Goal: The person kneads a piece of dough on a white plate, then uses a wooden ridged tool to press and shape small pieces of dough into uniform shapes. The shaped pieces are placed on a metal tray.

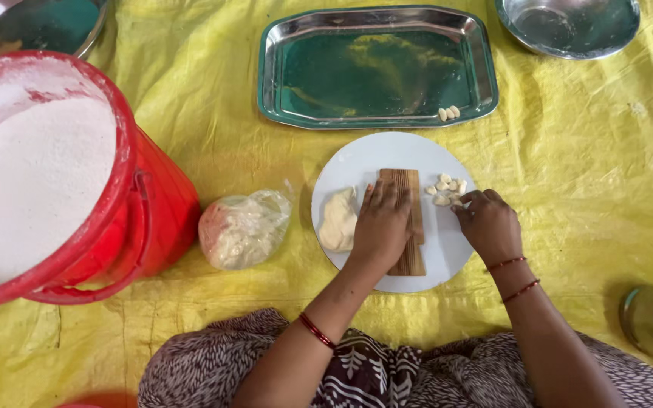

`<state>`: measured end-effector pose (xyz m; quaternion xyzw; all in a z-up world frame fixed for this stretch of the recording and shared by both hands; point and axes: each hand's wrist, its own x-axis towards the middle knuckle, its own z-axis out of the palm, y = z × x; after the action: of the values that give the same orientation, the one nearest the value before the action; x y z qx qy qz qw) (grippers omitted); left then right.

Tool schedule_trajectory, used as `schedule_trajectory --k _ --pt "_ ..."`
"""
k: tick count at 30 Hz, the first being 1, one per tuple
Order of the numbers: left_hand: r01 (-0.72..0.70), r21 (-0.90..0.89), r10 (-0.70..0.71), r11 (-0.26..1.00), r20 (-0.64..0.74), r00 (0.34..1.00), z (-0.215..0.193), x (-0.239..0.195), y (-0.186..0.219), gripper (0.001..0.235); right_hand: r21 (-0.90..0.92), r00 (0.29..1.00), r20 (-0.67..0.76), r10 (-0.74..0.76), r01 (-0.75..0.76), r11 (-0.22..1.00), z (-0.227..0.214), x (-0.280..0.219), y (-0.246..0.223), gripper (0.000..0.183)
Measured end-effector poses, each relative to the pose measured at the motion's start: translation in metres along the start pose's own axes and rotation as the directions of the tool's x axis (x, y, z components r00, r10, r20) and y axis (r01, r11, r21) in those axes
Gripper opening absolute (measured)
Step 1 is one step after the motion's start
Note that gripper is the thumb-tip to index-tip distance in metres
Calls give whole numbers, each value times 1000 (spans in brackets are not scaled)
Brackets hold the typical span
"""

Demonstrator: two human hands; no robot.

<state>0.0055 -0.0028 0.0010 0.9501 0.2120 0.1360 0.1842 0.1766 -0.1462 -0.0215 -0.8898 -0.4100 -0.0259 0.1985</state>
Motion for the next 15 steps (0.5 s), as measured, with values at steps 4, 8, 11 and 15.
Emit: schedule_trajectory --k 4,8,11,15 --pt "388 -629 -332 674 211 919 6 10 -5 63 -57 982 158 109 -101 993 -15 8 -15 17" --pt "287 -944 -384 163 207 900 16 13 -21 62 3 994 105 28 -28 1000 -18 0 -25 17" --pt "199 -980 -391 14 178 903 24 17 -33 60 -69 975 190 112 -100 993 -16 5 -30 30" --pt "250 -966 -399 -66 255 881 31 16 -42 56 -149 932 287 221 -184 972 -14 8 -36 46"
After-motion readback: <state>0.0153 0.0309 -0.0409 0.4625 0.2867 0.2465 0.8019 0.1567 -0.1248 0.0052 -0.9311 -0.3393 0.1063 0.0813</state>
